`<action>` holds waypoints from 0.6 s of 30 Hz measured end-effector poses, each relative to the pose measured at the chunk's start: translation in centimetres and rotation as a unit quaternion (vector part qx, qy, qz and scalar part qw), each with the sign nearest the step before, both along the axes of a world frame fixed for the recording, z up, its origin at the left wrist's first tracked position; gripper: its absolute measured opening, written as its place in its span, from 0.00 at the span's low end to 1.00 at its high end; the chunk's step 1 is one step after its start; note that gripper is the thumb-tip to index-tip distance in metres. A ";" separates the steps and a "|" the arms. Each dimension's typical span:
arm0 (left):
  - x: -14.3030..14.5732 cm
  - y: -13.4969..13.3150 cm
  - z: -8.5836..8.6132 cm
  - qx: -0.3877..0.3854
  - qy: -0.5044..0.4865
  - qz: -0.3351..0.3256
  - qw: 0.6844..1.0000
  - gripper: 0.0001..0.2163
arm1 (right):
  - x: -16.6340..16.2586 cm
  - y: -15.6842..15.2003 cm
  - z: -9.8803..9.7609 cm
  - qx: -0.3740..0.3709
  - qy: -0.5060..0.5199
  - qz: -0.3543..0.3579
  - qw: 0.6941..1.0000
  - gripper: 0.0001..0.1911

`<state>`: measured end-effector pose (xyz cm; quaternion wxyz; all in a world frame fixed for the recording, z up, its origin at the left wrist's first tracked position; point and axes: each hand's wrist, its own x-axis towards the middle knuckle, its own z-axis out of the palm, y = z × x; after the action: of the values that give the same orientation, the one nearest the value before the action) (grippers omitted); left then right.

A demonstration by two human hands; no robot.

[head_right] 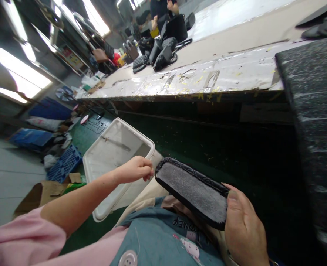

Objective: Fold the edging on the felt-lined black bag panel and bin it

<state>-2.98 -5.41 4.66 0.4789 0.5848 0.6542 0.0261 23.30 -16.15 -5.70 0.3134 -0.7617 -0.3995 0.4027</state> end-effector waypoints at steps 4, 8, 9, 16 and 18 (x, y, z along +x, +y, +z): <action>-1.6 -1.4 -2.3 0.082 -0.049 0.152 0.984 0.10 | -0.1 -0.1 -0.1 0.010 0.011 -0.001 1.000 0.28; -0.9 -3.6 -6.4 0.138 -0.082 0.267 0.950 0.22 | 0.1 -0.1 -0.2 -0.010 -0.004 -0.005 1.000 0.29; -0.3 -4.0 -7.3 0.129 -0.102 0.283 0.945 0.24 | 0.2 -0.1 -0.2 -0.018 -0.009 -0.002 1.000 0.29; 3.7 -5.1 -8.9 0.160 -0.261 0.338 0.890 0.24 | 0.2 0.2 0.3 -0.092 -0.025 -0.011 0.995 0.26; 4.0 -5.2 -8.8 0.163 -0.272 0.349 0.882 0.24 | 0.1 0.3 0.5 -0.093 -0.042 -0.033 0.994 0.26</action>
<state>1.00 -10.56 -4.12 0.4962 0.3581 0.6462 0.4560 23.40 -15.83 -5.23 0.2377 -0.8164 -0.3476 0.3951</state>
